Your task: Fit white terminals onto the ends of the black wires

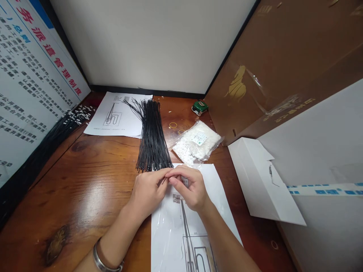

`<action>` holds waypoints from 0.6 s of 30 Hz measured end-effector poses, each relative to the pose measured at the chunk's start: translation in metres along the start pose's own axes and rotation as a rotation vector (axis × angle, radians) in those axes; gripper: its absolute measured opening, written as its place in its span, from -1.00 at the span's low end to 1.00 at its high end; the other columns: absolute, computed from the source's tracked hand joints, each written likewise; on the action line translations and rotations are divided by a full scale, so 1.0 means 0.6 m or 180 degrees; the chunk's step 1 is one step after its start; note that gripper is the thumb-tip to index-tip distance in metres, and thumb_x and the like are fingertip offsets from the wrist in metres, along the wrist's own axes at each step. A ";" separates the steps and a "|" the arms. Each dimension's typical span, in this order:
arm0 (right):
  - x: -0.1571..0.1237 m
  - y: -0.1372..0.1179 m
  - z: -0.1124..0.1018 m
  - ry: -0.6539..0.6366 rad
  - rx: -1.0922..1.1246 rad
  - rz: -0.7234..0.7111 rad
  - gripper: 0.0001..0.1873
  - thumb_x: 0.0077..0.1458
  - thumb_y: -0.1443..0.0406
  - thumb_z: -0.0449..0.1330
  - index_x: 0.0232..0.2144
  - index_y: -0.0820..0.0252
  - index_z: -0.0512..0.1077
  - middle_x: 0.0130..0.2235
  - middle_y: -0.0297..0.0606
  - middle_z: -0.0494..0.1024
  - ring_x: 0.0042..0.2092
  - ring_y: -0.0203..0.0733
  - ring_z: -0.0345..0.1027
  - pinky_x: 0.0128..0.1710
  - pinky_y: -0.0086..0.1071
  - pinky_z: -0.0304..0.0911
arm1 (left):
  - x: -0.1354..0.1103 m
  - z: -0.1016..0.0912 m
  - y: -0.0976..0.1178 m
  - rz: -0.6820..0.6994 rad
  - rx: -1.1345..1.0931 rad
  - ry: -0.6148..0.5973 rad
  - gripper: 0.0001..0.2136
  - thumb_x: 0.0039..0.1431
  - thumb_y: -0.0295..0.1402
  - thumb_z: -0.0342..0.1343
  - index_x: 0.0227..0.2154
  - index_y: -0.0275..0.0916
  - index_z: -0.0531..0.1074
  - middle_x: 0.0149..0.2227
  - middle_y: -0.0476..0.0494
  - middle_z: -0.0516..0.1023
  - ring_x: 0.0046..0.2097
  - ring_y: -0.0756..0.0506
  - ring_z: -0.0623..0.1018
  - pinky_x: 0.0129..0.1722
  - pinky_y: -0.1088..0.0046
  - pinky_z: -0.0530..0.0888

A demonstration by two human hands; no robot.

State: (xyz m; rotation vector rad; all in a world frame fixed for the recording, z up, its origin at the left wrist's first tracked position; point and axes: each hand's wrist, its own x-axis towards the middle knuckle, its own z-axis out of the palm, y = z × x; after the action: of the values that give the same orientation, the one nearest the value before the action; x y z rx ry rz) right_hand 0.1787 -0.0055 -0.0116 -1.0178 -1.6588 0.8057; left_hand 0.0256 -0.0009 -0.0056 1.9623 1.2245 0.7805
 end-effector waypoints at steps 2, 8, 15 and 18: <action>0.000 0.000 0.001 -0.0128 0.0055 0.0108 -0.91 0.03 0.35 0.15 -0.43 0.21 0.48 -0.55 -0.33 0.44 -0.55 -0.32 0.20 -0.54 -0.39 0.15 | 0.000 0.001 -0.001 -0.0029 0.0049 -0.0037 -0.76 0.15 -0.52 0.01 -0.27 -0.14 0.56 -0.31 0.01 0.65 -0.33 -0.04 0.57 -0.33 0.50 0.37; 0.001 0.000 0.006 -0.0241 0.0041 0.0406 -0.93 -0.01 0.40 0.15 -0.43 0.20 0.44 -0.61 -0.45 0.28 -0.60 -0.38 0.06 -0.61 -0.45 0.06 | -0.002 0.001 -0.002 -0.0083 0.0188 -0.0023 -0.72 0.08 -0.58 -0.03 -0.31 -0.17 0.54 -0.32 0.00 0.64 -0.34 -0.05 0.56 -0.34 0.49 0.35; 0.001 -0.003 0.007 -0.0259 0.0217 0.0423 -0.94 -0.07 0.41 0.16 -0.51 0.20 0.42 -0.65 -0.49 0.20 -0.61 -0.39 0.05 -0.61 -0.47 0.03 | 0.000 -0.001 0.000 -0.0103 0.0145 -0.0025 -0.62 0.01 -0.59 0.00 -0.17 -0.11 0.55 -0.27 0.00 0.66 -0.28 -0.08 0.59 -0.29 0.47 0.38; 0.000 -0.003 0.010 -0.0306 0.0350 0.0436 -0.93 -0.09 0.43 0.15 -0.52 0.19 0.41 -0.65 -0.49 0.20 -0.62 -0.40 0.04 -0.63 -0.48 0.01 | 0.002 -0.001 0.002 -0.0128 0.0098 -0.0039 -0.64 0.02 -0.59 0.00 -0.20 -0.12 0.56 -0.29 0.01 0.66 -0.29 -0.07 0.59 -0.30 0.48 0.39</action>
State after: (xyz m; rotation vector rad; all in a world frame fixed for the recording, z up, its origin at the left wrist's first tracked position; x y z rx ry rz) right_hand 0.1727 -0.0069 -0.0116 -1.0376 -1.6192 1.0396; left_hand 0.0262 -0.0002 -0.0039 1.9581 1.2718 0.7325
